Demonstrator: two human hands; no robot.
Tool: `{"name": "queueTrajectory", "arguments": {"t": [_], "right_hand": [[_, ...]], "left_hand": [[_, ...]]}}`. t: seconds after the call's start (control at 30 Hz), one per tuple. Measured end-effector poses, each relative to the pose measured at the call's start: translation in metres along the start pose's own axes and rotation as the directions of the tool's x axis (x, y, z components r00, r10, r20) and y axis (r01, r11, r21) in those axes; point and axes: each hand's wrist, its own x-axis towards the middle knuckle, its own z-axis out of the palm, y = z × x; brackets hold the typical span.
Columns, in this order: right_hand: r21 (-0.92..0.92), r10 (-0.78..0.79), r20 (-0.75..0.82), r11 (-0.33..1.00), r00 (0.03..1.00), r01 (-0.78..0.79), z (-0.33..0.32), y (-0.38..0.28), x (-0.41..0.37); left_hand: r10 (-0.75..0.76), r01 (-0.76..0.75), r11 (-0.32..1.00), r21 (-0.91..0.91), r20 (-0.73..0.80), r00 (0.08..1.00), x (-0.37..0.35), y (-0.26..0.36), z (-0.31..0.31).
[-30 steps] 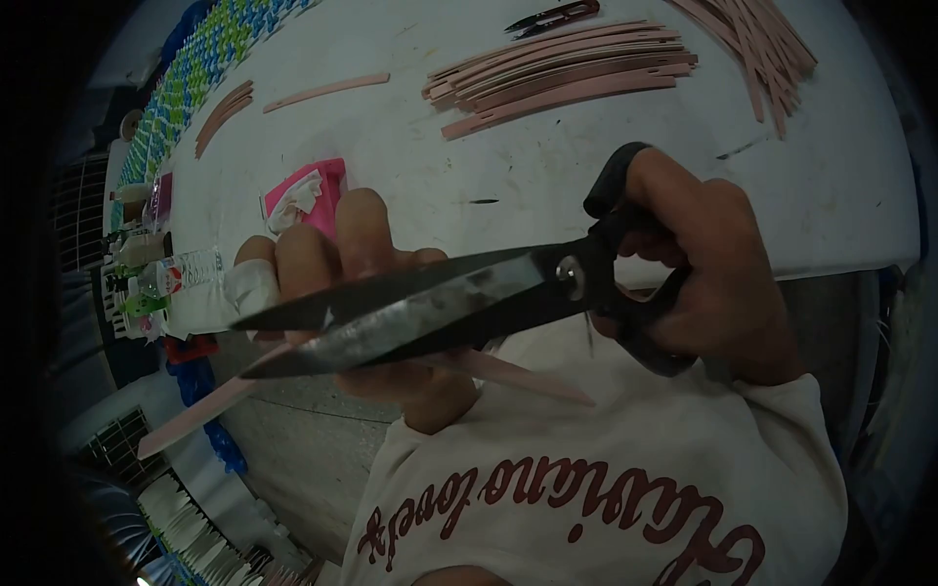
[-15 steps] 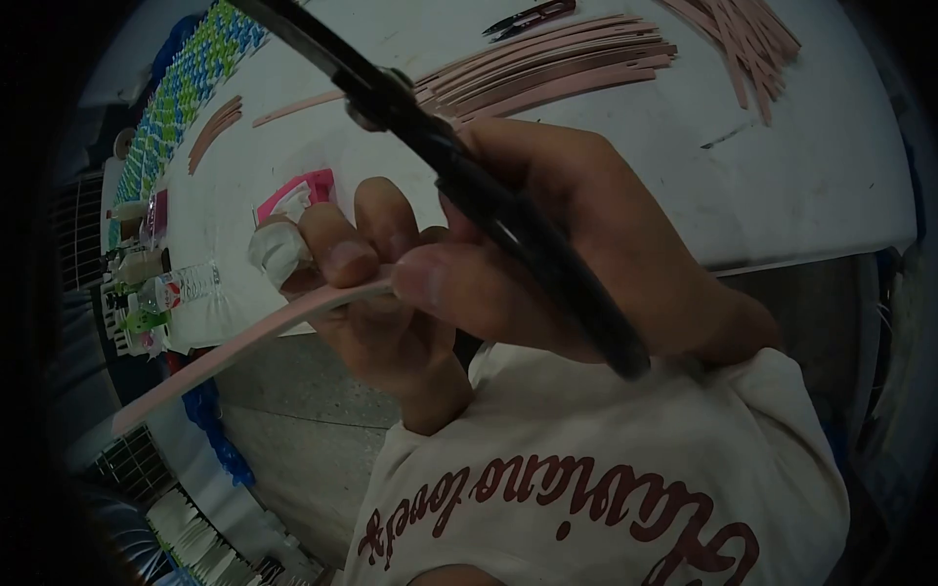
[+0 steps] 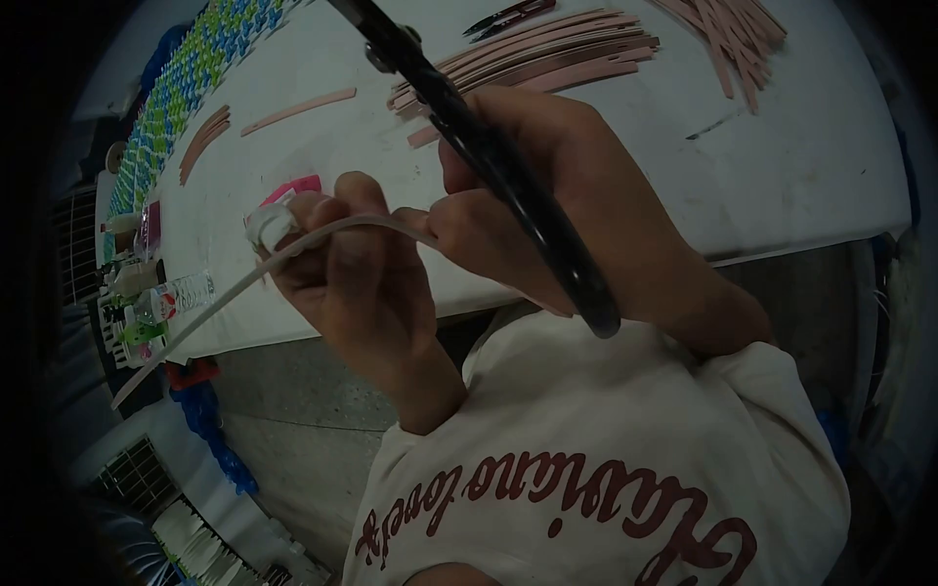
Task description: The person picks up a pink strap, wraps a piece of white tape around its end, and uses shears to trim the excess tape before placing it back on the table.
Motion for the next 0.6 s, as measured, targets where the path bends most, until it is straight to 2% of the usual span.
{"name": "queueTrajectory", "arguments": {"t": [0.07,0.1,0.17,0.2,0.27,0.4,0.47,0.6], "right_hand": [[0.025,-0.110,0.115,0.994,0.987,0.107,-0.006,0.014,0.001],[0.027,-0.110,0.118,0.994,0.987,0.107,-0.006,0.016,0.000],[0.091,-0.020,0.175,0.996,0.984,0.004,-0.006,0.018,-0.001],[0.094,-0.021,0.175,0.996,0.984,0.005,-0.004,0.017,-0.002],[0.229,0.128,0.135,0.961,0.983,-0.156,0.002,0.011,-0.001],[0.216,0.072,0.132,0.971,0.989,-0.099,0.002,0.018,0.005],[0.193,0.052,0.229,0.976,0.972,-0.098,-0.001,0.021,0.006],[0.246,0.010,0.272,0.966,0.962,-0.080,-0.002,0.028,0.002]], "left_hand": [[0.025,-0.024,1.000,-0.015,0.017,1.000,0.005,0.005,-0.002],[0.026,-0.026,1.000,-0.012,0.015,1.000,0.007,0.008,-0.003],[0.059,-0.057,0.997,0.047,-0.031,0.998,0.010,0.012,-0.003],[0.058,-0.057,0.997,0.049,-0.030,0.998,0.010,0.012,-0.004],[0.043,-0.043,0.999,-0.012,-0.001,0.999,0.011,0.009,-0.006],[0.009,-0.009,1.000,0.018,-0.009,1.000,0.008,0.007,-0.007],[0.028,-0.028,0.999,0.026,0.013,1.000,0.008,0.008,-0.008],[0.025,-0.025,0.999,-0.022,0.023,0.999,0.013,0.011,-0.004]]}}
